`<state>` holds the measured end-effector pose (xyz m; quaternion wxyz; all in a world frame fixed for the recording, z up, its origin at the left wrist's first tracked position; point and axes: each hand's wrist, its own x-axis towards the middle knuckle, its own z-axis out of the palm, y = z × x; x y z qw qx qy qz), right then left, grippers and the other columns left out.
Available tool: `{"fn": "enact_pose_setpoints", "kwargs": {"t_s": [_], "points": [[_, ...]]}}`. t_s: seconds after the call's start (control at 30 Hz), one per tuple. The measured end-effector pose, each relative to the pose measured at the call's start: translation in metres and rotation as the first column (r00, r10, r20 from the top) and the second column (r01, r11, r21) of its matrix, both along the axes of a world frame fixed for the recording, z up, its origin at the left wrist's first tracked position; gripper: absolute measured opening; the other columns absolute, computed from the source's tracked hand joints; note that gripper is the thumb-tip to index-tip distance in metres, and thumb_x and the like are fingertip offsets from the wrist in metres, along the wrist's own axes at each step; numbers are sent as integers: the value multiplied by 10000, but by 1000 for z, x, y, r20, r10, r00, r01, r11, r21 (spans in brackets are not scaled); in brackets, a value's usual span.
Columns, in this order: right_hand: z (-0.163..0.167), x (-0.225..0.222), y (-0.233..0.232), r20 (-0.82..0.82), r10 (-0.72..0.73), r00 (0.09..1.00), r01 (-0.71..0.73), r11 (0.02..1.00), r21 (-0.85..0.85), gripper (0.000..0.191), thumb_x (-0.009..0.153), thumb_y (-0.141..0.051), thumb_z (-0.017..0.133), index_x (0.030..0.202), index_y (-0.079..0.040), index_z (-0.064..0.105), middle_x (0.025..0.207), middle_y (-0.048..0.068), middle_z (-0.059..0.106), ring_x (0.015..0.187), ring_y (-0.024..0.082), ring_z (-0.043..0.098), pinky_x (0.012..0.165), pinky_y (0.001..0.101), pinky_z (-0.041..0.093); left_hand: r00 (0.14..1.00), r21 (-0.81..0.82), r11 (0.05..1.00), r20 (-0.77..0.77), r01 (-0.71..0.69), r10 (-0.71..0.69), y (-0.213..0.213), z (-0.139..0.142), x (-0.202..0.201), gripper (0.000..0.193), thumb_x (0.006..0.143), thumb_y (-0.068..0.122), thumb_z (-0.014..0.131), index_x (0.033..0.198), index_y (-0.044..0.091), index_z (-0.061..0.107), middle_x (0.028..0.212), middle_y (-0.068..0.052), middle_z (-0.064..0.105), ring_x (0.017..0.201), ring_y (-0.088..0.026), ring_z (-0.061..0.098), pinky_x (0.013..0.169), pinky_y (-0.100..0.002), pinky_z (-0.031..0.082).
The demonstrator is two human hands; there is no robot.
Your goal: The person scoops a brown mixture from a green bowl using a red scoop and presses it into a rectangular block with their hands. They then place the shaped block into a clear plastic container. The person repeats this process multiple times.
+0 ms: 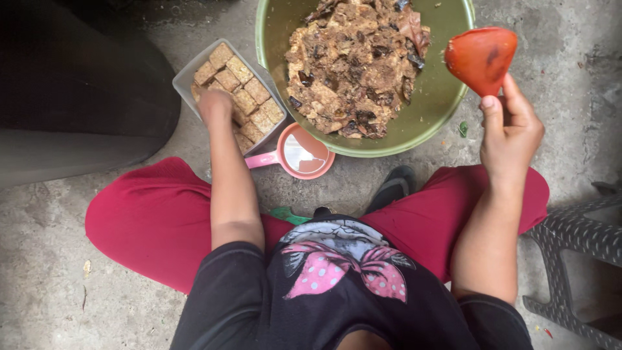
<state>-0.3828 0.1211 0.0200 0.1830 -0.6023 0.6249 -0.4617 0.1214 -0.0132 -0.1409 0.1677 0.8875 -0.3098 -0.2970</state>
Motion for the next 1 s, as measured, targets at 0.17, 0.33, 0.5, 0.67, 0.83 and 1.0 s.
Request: {"fn": "enact_pose_setpoints", "kwargs": {"t_s": [0.17, 0.33, 0.5, 0.67, 0.83, 1.0], "points": [[3, 5, 4, -79, 23, 997, -25, 1000, -15, 404, 1150, -56, 716, 1542, -63, 618, 1095, 24, 687, 972, 76, 608, 895, 247, 519, 953, -847, 435, 274, 304, -133, -26, 64, -62, 312, 1066, 226, 617, 1351, 104, 656, 1316, -117, 685, 1208, -267, 678, 1070, -387, 535], [6, 8, 5, -51, 55, 997, -57, 997, -44, 352, 1166, -94, 713, 1500, -49, 611, 1147, 42, 693, 1013, 95, 629, 929, 258, 529, 399, -762, 30, 305, 647, -865, -12, 76, -218, 70, 984, 171, 676, 984, 127, 731, 964, -58, 711, 916, -209, 699, 805, -390, 585], [7, 11, 10, -50, 14, 999, -16, 999, -37, 386, 1134, -113, 723, 1504, -57, 626, 1127, 45, 693, 1003, 95, 638, 913, 261, 533, 41, 5, 48, 455, 999, -890, 16, 31, -306, 152, 901, 68, 611, 919, 45, 761, 955, -169, 736, 868, -288, 720, 658, -392, 595], [7, 10, 13, -40, -6, 999, 5, 1000, -24, 396, 1115, -122, 741, 1491, -53, 637, 1126, 54, 697, 1007, 95, 640, 905, 257, 529, 23, 388, 282, 554, 878, -832, 17, 6, -352, 168, 889, -12, 591, 913, -23, 757, 906, -182, 736, 707, -220, 684, 498, -328, 512], [6, 10, 14, -56, -10, 998, 9, 1000, -23, 397, 1104, -115, 739, 1482, -49, 637, 1114, 56, 698, 998, 92, 643, 894, 251, 525, -66, 543, 355, 609, 761, -790, 13, 18, -348, 170, 836, -3, 643, 967, -72, 727, 882, -203, 713, 677, -204, 655, 429, -294, 481], [3, 8, 17, -38, -3, 999, 2, 1000, -22, 392, 1100, -109, 734, 1476, -50, 638, 1128, 49, 701, 996, 86, 637, 888, 242, 522, 327, 135, 393, 350, 910, -878, -12, 69, -286, 125, 936, 112, 657, 960, 31, 748, 915, -151, 698, 829, -226, 685, 551, -319, 504]]}}
